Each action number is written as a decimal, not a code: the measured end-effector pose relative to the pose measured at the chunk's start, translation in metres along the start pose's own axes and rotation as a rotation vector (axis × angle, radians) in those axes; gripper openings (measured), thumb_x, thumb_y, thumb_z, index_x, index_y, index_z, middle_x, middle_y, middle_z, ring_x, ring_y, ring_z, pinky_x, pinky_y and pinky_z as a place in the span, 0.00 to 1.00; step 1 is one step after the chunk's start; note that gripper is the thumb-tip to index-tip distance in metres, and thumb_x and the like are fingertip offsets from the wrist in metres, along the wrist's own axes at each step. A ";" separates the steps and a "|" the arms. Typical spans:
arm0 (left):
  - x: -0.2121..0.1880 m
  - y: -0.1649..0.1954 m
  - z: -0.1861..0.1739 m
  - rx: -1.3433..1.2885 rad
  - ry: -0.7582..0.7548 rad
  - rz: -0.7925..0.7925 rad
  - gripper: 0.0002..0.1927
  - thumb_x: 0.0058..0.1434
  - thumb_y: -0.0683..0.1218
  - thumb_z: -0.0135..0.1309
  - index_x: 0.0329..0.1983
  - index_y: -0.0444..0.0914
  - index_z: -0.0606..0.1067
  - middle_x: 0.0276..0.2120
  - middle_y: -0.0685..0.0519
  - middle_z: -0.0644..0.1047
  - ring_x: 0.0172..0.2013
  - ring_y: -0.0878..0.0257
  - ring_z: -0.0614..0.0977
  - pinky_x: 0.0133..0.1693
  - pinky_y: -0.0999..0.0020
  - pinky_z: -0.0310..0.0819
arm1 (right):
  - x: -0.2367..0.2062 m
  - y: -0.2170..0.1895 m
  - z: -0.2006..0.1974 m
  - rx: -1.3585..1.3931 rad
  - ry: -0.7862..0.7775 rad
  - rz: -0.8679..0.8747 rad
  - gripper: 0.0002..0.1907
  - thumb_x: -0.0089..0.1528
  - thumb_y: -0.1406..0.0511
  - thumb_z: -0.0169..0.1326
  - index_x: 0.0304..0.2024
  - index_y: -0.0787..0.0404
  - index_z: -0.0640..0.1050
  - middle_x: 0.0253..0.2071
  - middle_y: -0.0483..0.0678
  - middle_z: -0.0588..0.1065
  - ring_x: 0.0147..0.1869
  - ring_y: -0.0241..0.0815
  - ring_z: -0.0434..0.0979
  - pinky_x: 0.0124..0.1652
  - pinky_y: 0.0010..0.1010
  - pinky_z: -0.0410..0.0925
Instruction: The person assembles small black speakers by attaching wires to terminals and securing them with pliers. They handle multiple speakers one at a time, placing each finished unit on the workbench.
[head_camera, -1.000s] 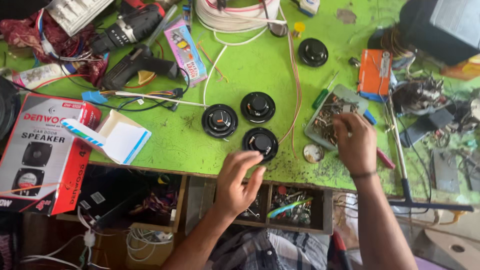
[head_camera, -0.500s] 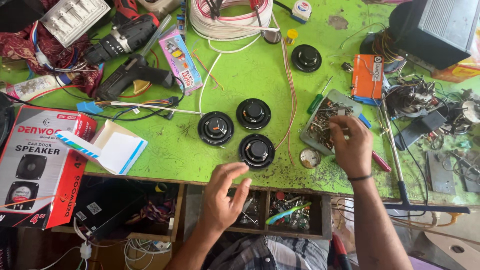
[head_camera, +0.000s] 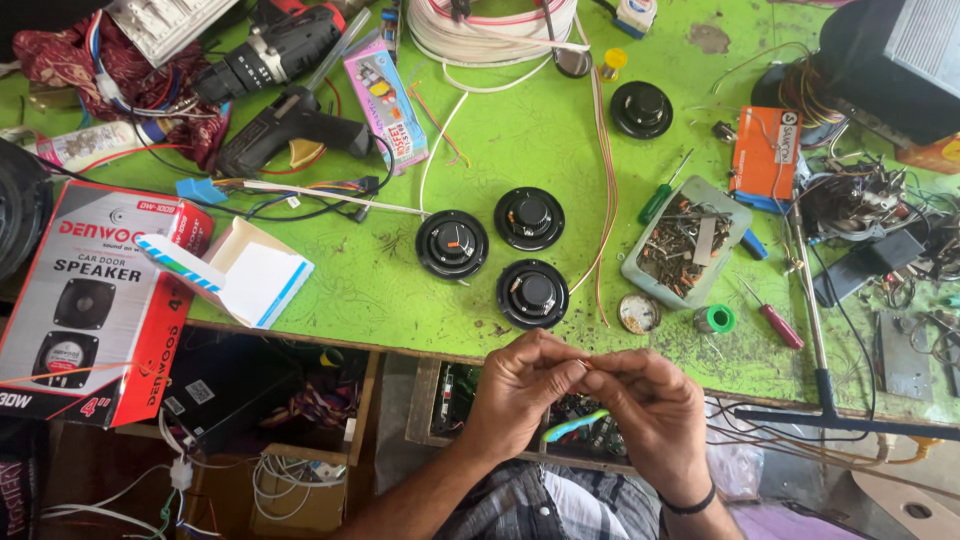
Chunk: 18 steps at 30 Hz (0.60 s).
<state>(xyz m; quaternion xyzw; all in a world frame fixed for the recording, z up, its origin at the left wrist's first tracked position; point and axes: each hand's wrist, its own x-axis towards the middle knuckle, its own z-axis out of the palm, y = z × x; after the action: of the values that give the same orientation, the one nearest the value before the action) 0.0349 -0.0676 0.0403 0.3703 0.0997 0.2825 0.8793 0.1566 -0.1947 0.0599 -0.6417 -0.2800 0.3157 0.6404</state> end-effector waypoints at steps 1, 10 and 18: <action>-0.002 0.000 -0.003 0.061 -0.003 0.006 0.06 0.69 0.37 0.57 0.47 0.29 0.78 0.43 0.52 0.77 0.44 0.67 0.82 0.49 0.71 0.80 | 0.000 0.000 0.000 -0.008 -0.016 0.005 0.10 0.61 0.78 0.59 0.45 0.70 0.80 0.38 0.54 0.84 0.42 0.37 0.86 0.44 0.26 0.77; -0.006 0.009 -0.020 0.182 -0.074 -0.098 0.05 0.70 0.39 0.54 0.44 0.32 0.78 0.39 0.55 0.77 0.40 0.71 0.80 0.42 0.75 0.75 | 0.000 -0.010 0.010 -0.272 -0.105 -0.231 0.07 0.58 0.75 0.64 0.39 0.65 0.82 0.36 0.47 0.83 0.38 0.34 0.82 0.38 0.24 0.72; -0.009 0.003 -0.029 0.096 -0.045 -0.261 0.04 0.66 0.37 0.50 0.40 0.33 0.76 0.32 0.56 0.76 0.31 0.73 0.73 0.35 0.76 0.70 | 0.002 -0.033 0.021 -0.478 -0.162 -0.303 0.14 0.53 0.73 0.66 0.42 0.62 0.83 0.35 0.45 0.80 0.38 0.38 0.80 0.37 0.27 0.72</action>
<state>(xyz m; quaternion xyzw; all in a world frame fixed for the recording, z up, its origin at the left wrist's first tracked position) 0.0149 -0.0541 0.0216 0.4021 0.1408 0.1522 0.8918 0.1431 -0.1783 0.0930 -0.6977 -0.4895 0.1918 0.4866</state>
